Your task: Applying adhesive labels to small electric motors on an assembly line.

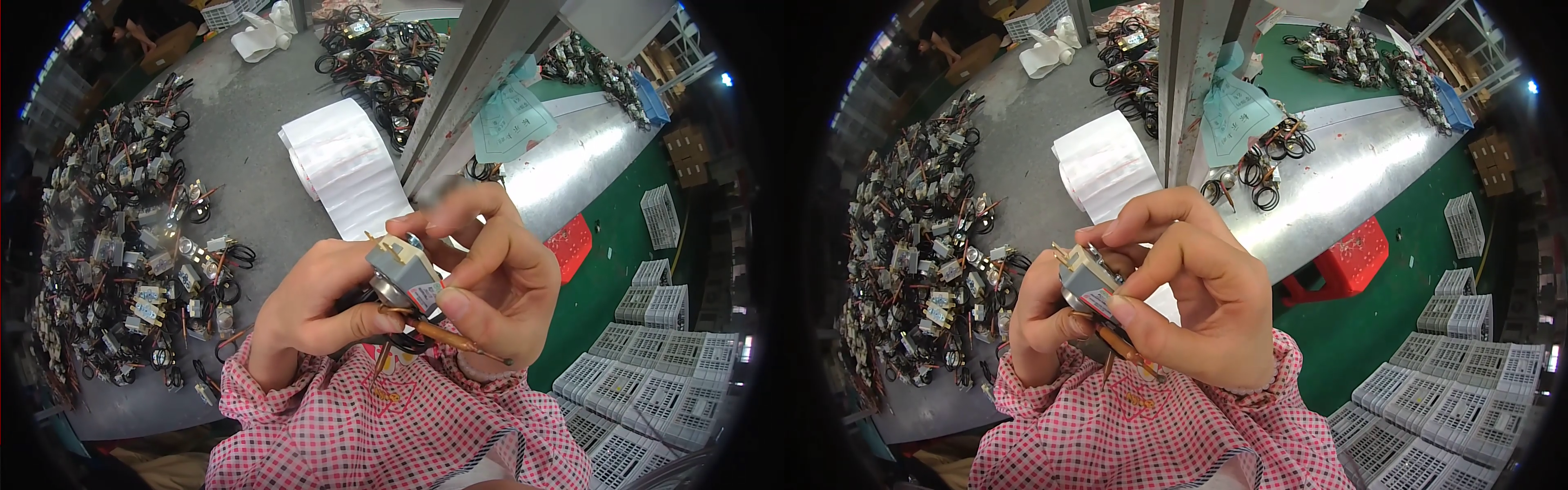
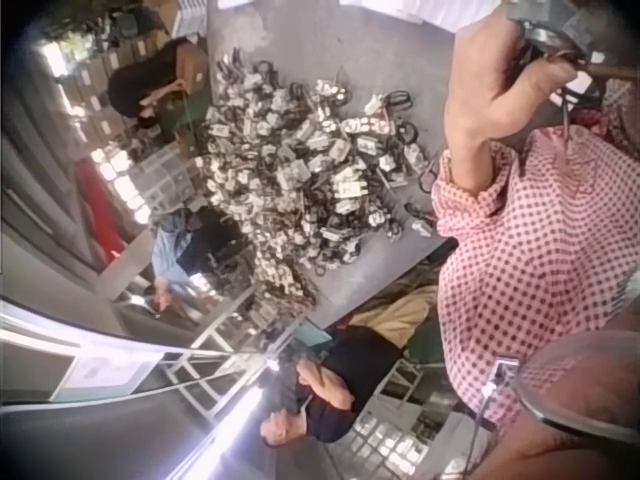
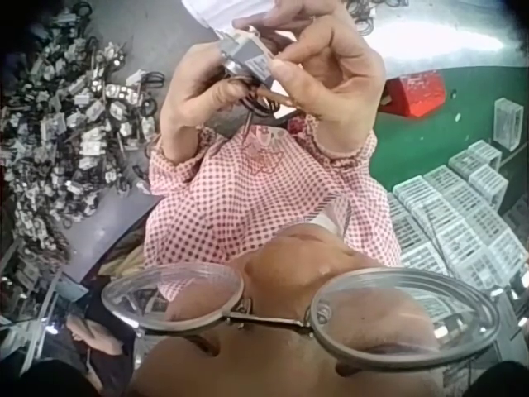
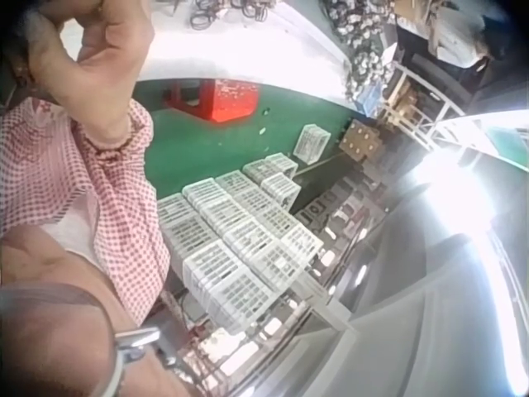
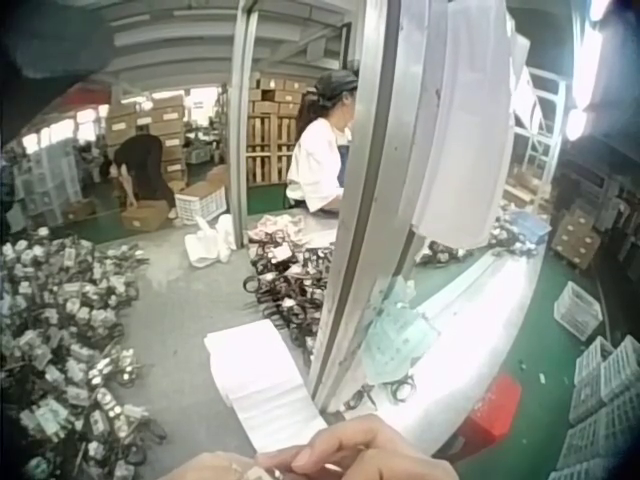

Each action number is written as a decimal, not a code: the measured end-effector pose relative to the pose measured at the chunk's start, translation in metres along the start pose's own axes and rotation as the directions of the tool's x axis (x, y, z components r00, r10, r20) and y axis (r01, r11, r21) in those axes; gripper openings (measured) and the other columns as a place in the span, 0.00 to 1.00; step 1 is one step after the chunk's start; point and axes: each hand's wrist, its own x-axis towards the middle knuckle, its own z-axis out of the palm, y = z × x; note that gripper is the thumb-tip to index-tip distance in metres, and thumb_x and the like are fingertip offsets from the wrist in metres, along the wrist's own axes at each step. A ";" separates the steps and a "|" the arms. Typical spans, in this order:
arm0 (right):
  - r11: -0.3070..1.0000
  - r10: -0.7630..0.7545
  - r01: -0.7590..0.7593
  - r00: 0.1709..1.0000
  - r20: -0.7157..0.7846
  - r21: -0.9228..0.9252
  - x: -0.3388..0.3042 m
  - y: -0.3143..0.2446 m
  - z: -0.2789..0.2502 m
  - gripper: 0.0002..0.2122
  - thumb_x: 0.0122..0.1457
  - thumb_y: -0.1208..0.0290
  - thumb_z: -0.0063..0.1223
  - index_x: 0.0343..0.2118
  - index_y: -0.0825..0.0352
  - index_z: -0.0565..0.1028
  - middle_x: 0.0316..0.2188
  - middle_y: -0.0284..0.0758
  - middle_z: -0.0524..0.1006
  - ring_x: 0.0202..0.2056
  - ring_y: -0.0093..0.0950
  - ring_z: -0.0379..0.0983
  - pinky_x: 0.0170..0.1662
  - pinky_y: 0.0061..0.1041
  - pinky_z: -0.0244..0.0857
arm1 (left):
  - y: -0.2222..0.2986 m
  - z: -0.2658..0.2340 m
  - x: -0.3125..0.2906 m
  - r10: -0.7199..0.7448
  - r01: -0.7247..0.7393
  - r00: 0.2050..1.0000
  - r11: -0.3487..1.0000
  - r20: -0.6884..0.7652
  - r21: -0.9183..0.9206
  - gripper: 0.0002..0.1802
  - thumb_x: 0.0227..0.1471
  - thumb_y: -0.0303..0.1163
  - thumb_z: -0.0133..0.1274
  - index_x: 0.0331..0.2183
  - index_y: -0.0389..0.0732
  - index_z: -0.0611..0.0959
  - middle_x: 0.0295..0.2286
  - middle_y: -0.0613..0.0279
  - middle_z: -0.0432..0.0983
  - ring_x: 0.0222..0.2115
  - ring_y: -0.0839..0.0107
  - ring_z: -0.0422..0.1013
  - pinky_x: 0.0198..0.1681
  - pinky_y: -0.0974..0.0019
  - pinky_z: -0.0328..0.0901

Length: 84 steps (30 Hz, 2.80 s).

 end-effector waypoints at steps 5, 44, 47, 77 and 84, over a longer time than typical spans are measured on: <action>0.999 -0.025 0.024 0.999 -0.020 -0.046 -0.002 -0.001 -0.002 0.03 0.42 0.84 0.50 0.21 0.76 0.69 0.38 0.46 0.61 0.45 0.48 0.65 0.48 0.42 0.63 | 0.002 -0.002 0.000 -0.019 0.019 1.000 0.999 0.009 0.037 0.18 0.44 0.39 0.53 0.33 0.34 0.75 0.26 0.54 0.73 0.25 0.57 0.71 0.28 0.66 0.64; 0.661 -0.633 -0.019 0.522 -0.571 -0.750 -0.017 0.026 -0.104 0.10 0.53 0.80 0.47 0.40 0.75 0.67 0.36 0.41 0.73 0.34 0.23 0.70 0.37 0.19 0.65 | -0.005 -0.008 0.008 -0.485 0.732 0.615 0.644 -0.622 0.221 0.07 0.49 0.26 0.45 0.32 0.35 0.75 0.24 0.65 0.74 0.13 0.87 0.59 0.15 0.81 0.55; 0.396 -0.568 -0.292 0.667 -0.482 -0.871 -0.001 0.063 -0.146 0.14 0.51 0.75 0.51 0.41 0.72 0.68 0.37 0.39 0.73 0.39 0.29 0.70 0.43 0.25 0.62 | -0.011 -0.013 -0.007 -0.505 0.741 0.667 0.524 -0.548 0.420 0.09 0.45 0.26 0.49 0.32 0.34 0.75 0.24 0.58 0.72 0.18 0.76 0.67 0.21 0.71 0.61; 0.967 0.256 -0.257 0.966 -0.025 -0.007 -0.031 0.069 -0.079 0.17 0.44 0.81 0.58 0.39 0.69 0.68 0.33 0.31 0.71 0.36 0.21 0.67 0.40 0.20 0.60 | -0.011 -0.006 -0.034 -0.584 0.644 0.748 0.753 -0.317 0.134 0.07 0.45 0.24 0.51 0.31 0.33 0.78 0.21 0.65 0.72 0.19 0.83 0.66 0.21 0.78 0.58; 0.917 -0.079 0.041 0.994 -0.081 -0.396 -0.018 0.066 -0.046 0.03 0.46 0.81 0.51 0.25 0.70 0.70 0.26 0.33 0.69 0.30 0.22 0.64 0.34 0.17 0.57 | 0.015 -0.014 -0.047 -0.266 0.443 0.804 0.865 -0.533 0.236 0.20 0.44 0.15 0.44 0.43 0.37 0.72 0.34 0.57 0.72 0.28 0.71 0.70 0.31 0.71 0.65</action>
